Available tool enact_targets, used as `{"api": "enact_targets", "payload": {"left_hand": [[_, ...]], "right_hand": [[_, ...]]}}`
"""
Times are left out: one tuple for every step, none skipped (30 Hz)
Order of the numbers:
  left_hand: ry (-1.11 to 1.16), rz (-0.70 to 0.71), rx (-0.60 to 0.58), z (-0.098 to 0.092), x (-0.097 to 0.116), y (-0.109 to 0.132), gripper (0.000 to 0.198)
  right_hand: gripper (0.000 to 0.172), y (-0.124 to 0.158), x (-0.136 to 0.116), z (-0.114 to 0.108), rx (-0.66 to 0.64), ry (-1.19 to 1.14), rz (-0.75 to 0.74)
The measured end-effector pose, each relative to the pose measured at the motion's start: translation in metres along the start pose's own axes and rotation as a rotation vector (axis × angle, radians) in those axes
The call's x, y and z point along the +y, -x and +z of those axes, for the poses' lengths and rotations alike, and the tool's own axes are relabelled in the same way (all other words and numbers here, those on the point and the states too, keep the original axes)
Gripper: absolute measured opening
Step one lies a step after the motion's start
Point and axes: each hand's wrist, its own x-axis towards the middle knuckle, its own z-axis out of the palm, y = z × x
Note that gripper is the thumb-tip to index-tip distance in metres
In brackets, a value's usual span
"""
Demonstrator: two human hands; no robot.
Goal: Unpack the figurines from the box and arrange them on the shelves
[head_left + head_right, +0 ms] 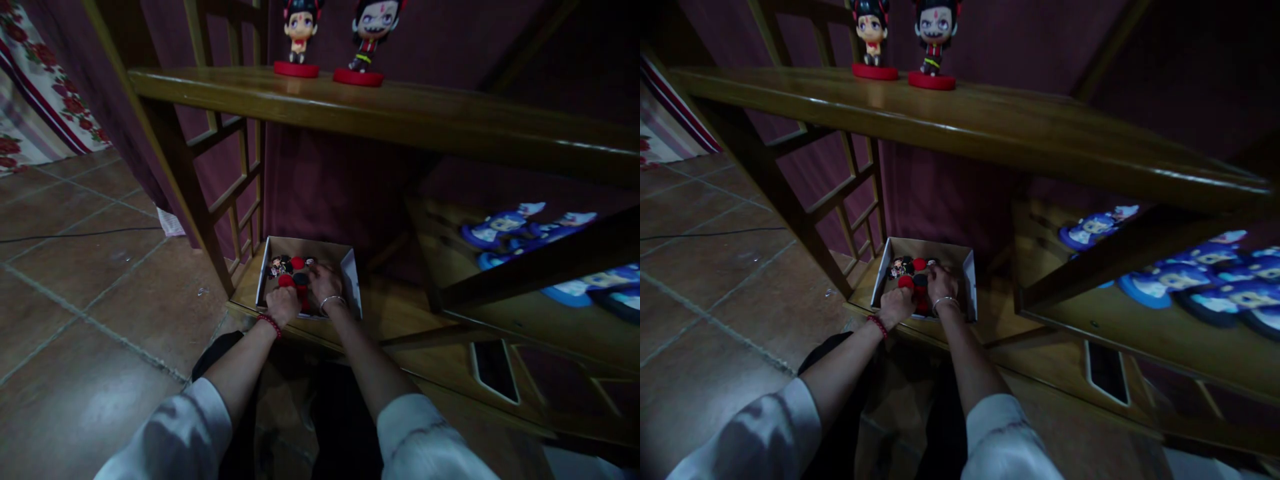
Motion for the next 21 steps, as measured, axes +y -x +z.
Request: {"api": "enact_targets", "payload": {"left_hand": [[-0.005,0.004,-0.010,-0.001,0.001,0.001,0.030],[-0.009,0.006,-0.022,-0.003,0.002,0.002,0.030],[-0.012,0.006,-0.035,-0.005,0.003,0.003,0.030],[-0.014,0.000,-0.044,-0.006,0.003,0.003,0.029],[-0.016,-0.009,-0.049,-0.007,0.003,0.003,0.030],[-0.017,-0.019,-0.049,-0.008,0.002,0.003,0.030],[-0.016,-0.025,-0.048,-0.009,0.001,0.002,0.030],[-0.013,-0.030,-0.046,-0.009,0.000,0.002,0.031],[-0.009,-0.031,-0.042,-0.009,-0.002,0.001,0.032],[-0.005,-0.028,-0.035,-0.009,-0.004,0.000,0.033],[-0.001,-0.027,-0.031,-0.009,-0.005,-0.001,0.034],[0.002,-0.028,-0.029,-0.009,-0.006,-0.001,0.034],[0.004,-0.030,-0.029,-0.009,-0.007,-0.002,0.034],[0.005,-0.029,-0.030,-0.009,-0.008,-0.002,0.034],[0.007,-0.027,-0.030,-0.010,-0.008,-0.002,0.033],[0.009,-0.027,-0.032,-0.010,-0.008,-0.001,0.033],[0.010,-0.027,-0.032,-0.010,-0.008,-0.001,0.032],[0.011,-0.025,-0.031,-0.010,-0.008,-0.001,0.032],[0.012,-0.024,-0.033,-0.010,-0.008,-0.001,0.031],[0.017,-0.022,-0.036,-0.011,-0.008,-0.001,0.031],[0.026,-0.022,-0.039,-0.011,-0.008,-0.001,0.031]], "right_hand": [[0.026,0.000,-0.009,0.003,-0.022,-0.037,-0.046],[0.026,-0.001,-0.017,0.006,-0.059,-0.065,-0.078],[0.027,-0.002,-0.025,0.010,-0.106,-0.072,-0.120],[0.029,-0.003,-0.031,0.014,-0.161,-0.050,-0.160],[0.031,-0.005,-0.037,0.017,-0.208,-0.005,-0.187],[0.033,-0.007,-0.040,0.020,-0.247,0.048,-0.201],[0.035,-0.009,-0.043,0.023,-0.277,0.103,-0.203],[0.036,-0.011,-0.045,0.025,-0.298,0.149,-0.197],[0.035,-0.013,-0.045,0.027,-0.311,0.181,-0.189],[0.033,-0.014,-0.045,0.029,-0.319,0.198,-0.184],[0.031,-0.015,-0.045,0.030,-0.323,0.204,-0.185],[0.029,-0.015,-0.045,0.030,-0.322,0.201,-0.186],[0.027,-0.016,-0.044,0.031,-0.313,0.193,-0.185],[0.025,-0.015,-0.044,0.030,-0.301,0.180,-0.183],[0.024,-0.015,-0.044,0.030,-0.288,0.165,-0.181],[0.023,-0.014,-0.043,0.030,-0.273,0.151,-0.177],[0.023,-0.013,-0.043,0.029,-0.259,0.137,-0.165],[0.022,-0.011,-0.043,0.028,-0.246,0.122,-0.141],[0.022,-0.009,-0.042,0.028,-0.233,0.104,-0.106],[0.021,-0.008,-0.041,0.027,-0.222,0.082,-0.064],[0.020,-0.006,-0.040,0.027,-0.211,0.052,-0.022]]}}
